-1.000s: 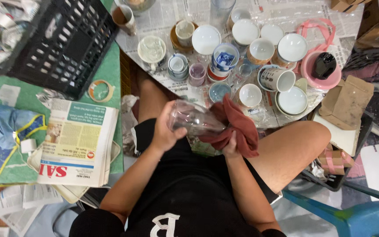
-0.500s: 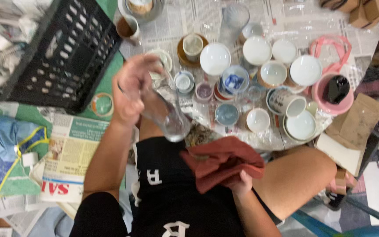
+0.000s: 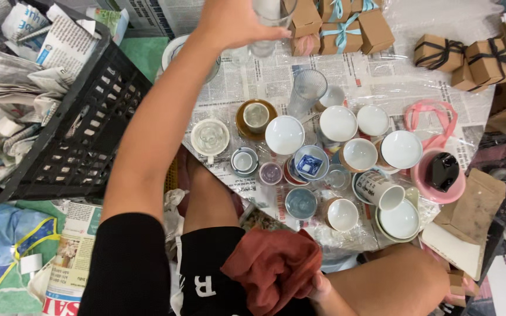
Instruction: The person wipes a clear glass tumbler and a small white bowl with a brown cloth. They handle each item individually, rotating them to wipe the exterior and interior surfaces, then place them back on the table among other dishes.
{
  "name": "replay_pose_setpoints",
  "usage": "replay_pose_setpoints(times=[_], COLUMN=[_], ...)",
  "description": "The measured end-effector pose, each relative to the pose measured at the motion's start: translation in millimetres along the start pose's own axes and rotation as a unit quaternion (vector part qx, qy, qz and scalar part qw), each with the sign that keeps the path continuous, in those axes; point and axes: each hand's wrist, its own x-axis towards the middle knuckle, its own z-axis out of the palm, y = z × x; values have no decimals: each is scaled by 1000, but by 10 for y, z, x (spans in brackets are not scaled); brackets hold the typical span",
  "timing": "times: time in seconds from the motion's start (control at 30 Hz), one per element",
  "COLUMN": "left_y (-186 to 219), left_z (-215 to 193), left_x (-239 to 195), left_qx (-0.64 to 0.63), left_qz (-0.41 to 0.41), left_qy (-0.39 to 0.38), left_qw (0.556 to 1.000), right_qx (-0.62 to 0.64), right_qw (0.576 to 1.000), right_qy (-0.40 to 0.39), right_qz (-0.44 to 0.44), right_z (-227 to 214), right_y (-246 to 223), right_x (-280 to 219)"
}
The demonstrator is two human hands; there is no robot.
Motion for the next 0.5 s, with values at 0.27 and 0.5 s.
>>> replay_pose_setpoints(times=[0.27, 0.5], left_y=[-334, -455], left_z=[781, 1246], left_x=[561, 690], left_qx=[30, 173], left_qz=[8, -1], left_qy=[-40, -97], left_qw=[999, 980], right_qx=[35, 52], right_qw=[971, 956], right_qy=[236, 289], right_qz=[-1, 13], right_z=[-574, -940], right_y=[196, 393], right_x=[-692, -720])
